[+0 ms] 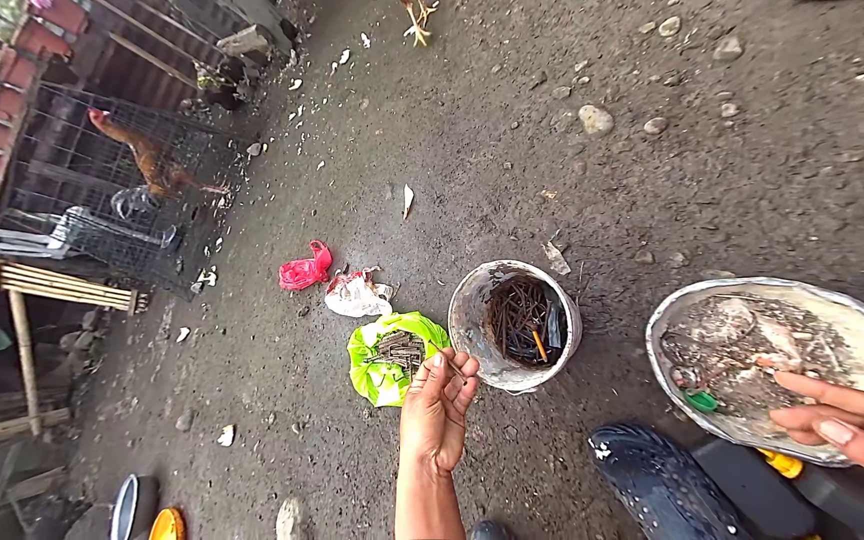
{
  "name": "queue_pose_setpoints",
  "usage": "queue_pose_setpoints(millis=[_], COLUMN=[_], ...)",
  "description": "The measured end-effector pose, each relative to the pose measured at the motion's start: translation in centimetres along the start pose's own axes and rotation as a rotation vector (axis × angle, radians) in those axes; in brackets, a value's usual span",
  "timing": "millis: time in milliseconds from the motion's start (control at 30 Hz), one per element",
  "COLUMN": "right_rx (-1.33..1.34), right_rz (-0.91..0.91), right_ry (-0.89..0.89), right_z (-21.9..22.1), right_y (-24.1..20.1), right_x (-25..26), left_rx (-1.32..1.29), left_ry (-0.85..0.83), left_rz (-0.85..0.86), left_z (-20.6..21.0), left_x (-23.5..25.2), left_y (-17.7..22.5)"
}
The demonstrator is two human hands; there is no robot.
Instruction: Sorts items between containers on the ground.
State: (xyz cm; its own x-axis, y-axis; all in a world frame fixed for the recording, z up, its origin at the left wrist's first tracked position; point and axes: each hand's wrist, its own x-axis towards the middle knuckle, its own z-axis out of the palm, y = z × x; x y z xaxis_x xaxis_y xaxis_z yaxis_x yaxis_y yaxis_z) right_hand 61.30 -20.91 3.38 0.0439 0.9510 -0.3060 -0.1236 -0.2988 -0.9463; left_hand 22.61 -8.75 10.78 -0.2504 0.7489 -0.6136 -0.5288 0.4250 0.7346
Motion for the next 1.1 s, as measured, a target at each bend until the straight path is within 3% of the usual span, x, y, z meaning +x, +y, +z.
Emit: queue_pose_setpoints(millis=[300,533,1100], right_rx=[-0.002,-0.017,-0.051], right_rz=[-0.037,-0.016,0.026], right_ry=[-0.011,-0.016,-0.009], right_z=[0.0,0.2,0.2], right_y=[0.0,-0.2,0.0], right_x=[0.1,0.1,0.1], left_rx=[-0.171,-0.179,0.294], left_ry=[-0.153,-0.185,-0.007], left_rz=[-0.096,-0.070,0.184], left_z=[-1.5,-2.0,-0.2], left_x=[0.7,0.7,0.1], left_y=[0.1,0.0,-0.7])
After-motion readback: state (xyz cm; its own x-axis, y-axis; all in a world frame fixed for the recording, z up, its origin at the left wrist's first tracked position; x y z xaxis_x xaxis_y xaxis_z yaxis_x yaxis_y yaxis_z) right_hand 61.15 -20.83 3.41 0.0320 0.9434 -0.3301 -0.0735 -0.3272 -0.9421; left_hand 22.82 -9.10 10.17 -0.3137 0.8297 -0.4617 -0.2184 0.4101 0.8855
